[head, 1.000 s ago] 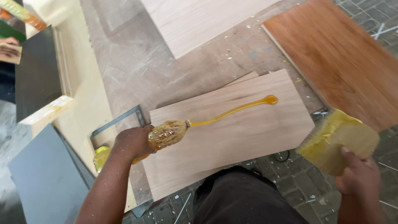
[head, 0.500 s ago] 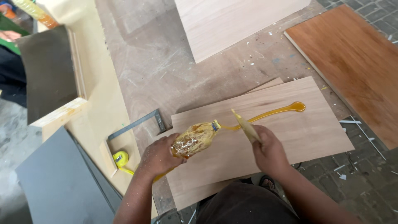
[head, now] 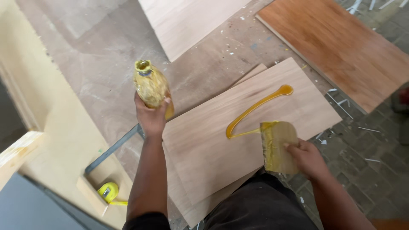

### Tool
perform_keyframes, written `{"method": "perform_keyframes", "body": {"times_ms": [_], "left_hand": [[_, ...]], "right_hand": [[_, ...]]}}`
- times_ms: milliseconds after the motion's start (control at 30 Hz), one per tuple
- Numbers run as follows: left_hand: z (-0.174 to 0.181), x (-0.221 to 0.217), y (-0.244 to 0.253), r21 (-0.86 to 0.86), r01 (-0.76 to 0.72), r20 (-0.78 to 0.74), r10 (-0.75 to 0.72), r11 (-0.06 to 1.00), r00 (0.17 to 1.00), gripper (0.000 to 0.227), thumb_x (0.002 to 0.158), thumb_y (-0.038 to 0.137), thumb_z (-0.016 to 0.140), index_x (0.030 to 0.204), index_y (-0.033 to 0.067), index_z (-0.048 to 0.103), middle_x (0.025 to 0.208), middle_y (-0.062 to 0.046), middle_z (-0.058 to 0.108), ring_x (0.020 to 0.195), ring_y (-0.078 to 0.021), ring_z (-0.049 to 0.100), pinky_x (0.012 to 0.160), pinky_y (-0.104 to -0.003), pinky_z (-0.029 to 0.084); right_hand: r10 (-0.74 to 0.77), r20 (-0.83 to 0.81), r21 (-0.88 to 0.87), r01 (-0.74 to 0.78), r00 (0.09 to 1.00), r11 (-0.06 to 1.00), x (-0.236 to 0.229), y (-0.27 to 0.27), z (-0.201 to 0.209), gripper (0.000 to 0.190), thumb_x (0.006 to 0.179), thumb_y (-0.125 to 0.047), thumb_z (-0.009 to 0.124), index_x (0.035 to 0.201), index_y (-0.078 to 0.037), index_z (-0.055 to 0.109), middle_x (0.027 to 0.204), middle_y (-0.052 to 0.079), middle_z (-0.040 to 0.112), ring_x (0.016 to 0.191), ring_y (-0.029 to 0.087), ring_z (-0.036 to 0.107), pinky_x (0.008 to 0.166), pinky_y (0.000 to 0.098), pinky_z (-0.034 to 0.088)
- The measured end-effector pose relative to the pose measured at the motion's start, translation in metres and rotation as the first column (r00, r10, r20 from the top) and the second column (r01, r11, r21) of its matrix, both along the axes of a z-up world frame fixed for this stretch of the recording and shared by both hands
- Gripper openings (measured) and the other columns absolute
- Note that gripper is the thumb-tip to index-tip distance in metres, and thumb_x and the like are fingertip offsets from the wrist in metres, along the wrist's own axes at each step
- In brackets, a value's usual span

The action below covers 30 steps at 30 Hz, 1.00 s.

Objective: The person pours a yellow liquid from a plastic bottle onto a wooden board and spreads it evenly using a yellow sponge. They repeat this process on a second wooden board, ensuring full coverage of the surface.

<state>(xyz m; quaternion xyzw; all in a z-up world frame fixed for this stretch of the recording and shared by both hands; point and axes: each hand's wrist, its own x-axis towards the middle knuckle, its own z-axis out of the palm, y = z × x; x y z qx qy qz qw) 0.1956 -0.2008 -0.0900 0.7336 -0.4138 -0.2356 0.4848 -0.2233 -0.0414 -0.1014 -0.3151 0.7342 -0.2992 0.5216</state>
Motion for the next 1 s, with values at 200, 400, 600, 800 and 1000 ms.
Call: {"method": "perform_keyframes", "body": {"times_ms": [200,400,600,800,1000], "left_hand": [[-0.111,0.01,-0.065,0.013,-0.11,0.037,0.109,0.994,0.993,0.099,0.077,0.033,0.096,0.156,0.0267,0.036,0.143,-0.016,0.061,0.135,-0.0346,0.058,0.117,-0.047,0.044],[-0.122,0.027,-0.05,-0.138,-0.044,-0.017,0.042,0.989,0.999,0.105,0.075,0.022,0.095,0.153,0.004,0.028,0.145,-0.018,0.06,0.128,-0.031,0.065,0.106,-0.039,0.051],[-0.104,-0.043,0.03,0.31,-0.145,0.322,0.04,0.94,0.946,0.109,0.084,0.047,0.087,0.162,0.0045,0.024,0.162,-0.028,0.029,0.151,-0.0462,0.03,0.125,-0.06,0.025],[-0.174,-0.188,0.218,0.318,0.19,0.601,-0.353,0.929,0.718,0.11,0.072,0.085,0.07,0.151,0.0122,0.05,0.151,-0.023,0.048,0.147,-0.043,0.038,0.125,-0.063,0.014],[-0.172,-0.225,0.225,0.456,0.058,0.697,-0.397,0.888,0.597,0.127,0.048,0.088,0.075,0.155,0.0272,0.047,0.163,-0.015,0.04,0.153,-0.0381,0.032,0.121,-0.071,0.016]], "right_hand": [[-0.365,0.384,-0.155,0.449,0.848,0.88,-0.075,0.024,-0.062,0.035,0.105,-0.009,0.055,0.131,0.013,0.051,0.099,0.035,0.066,0.076,0.046,0.069,0.072,0.0633,0.055],[-0.14,0.15,-0.081,0.153,0.979,0.985,-0.123,0.001,-0.054,0.024,0.095,-0.008,0.064,0.113,0.006,0.07,0.105,0.014,0.069,0.088,0.031,0.064,0.072,0.0463,0.052],[0.467,-0.802,-0.028,-0.806,0.372,0.592,-0.094,-0.092,-0.009,0.039,0.094,-0.003,0.059,0.13,-0.008,0.072,0.122,0.019,0.074,0.108,0.047,0.069,0.089,0.056,0.057],[0.333,-0.937,0.211,-0.927,-0.102,0.31,-0.136,-0.213,-0.089,0.04,0.094,-0.017,0.056,0.129,-0.027,0.073,0.14,-0.004,0.068,0.127,0.025,0.067,0.108,0.0444,0.05],[0.508,-0.847,0.345,-0.888,-0.156,0.303,-0.147,-0.237,-0.103,0.044,0.096,-0.012,0.046,0.123,-0.029,0.076,0.132,-0.007,0.073,0.122,0.024,0.069,0.102,0.041,0.054]]}}
